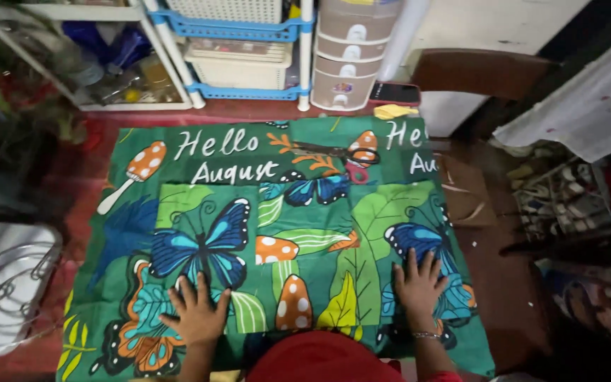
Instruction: Smoothing out patterned fabric strips on a table, securing them with pins, and performing a brief sewing operation.
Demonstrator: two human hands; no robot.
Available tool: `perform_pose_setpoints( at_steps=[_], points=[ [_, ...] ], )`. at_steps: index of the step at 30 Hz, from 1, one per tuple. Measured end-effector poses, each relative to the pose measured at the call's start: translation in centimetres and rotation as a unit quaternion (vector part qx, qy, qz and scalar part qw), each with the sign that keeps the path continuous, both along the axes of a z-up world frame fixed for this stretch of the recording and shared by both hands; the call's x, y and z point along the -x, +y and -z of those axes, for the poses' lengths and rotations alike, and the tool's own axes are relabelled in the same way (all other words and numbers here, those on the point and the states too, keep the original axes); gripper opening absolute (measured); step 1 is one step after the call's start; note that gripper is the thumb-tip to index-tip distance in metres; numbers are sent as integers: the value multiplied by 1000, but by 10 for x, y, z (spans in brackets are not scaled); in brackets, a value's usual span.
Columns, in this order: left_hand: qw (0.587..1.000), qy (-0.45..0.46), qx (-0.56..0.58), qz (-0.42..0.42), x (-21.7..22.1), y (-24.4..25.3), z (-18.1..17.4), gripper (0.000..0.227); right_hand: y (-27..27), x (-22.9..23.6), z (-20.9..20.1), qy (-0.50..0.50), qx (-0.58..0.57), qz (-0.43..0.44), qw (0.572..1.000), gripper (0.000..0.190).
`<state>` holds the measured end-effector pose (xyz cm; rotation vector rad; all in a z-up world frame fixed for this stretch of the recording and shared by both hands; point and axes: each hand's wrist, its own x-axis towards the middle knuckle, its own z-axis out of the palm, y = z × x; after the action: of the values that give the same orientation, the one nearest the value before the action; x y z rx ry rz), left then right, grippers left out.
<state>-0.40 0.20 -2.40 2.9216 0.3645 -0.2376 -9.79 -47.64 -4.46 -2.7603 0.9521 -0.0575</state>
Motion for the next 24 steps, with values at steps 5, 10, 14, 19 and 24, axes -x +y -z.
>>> perform_pose_setpoints(
  at_steps=[5,10,14,19,24],
  points=[
    [1000,1,-1,-4,-1,0,1,93,3,-3,-8,27,-24,18,999,75],
    [994,-104,-43,17,5,4,25,93,1,-1,1,0,-6,7,1000,73],
    [1000,17,-14,-9,-2,2,8,93,1,0,-2,5,-3,6,1000,75],
    [999,47,-16,-3,-4,2,2,94,2,0,-6,11,-12,-1,1000,76],
    [999,-10,-32,2,0,3,13,92,4,-1,-9,8,-18,2,1000,75]
  ],
)
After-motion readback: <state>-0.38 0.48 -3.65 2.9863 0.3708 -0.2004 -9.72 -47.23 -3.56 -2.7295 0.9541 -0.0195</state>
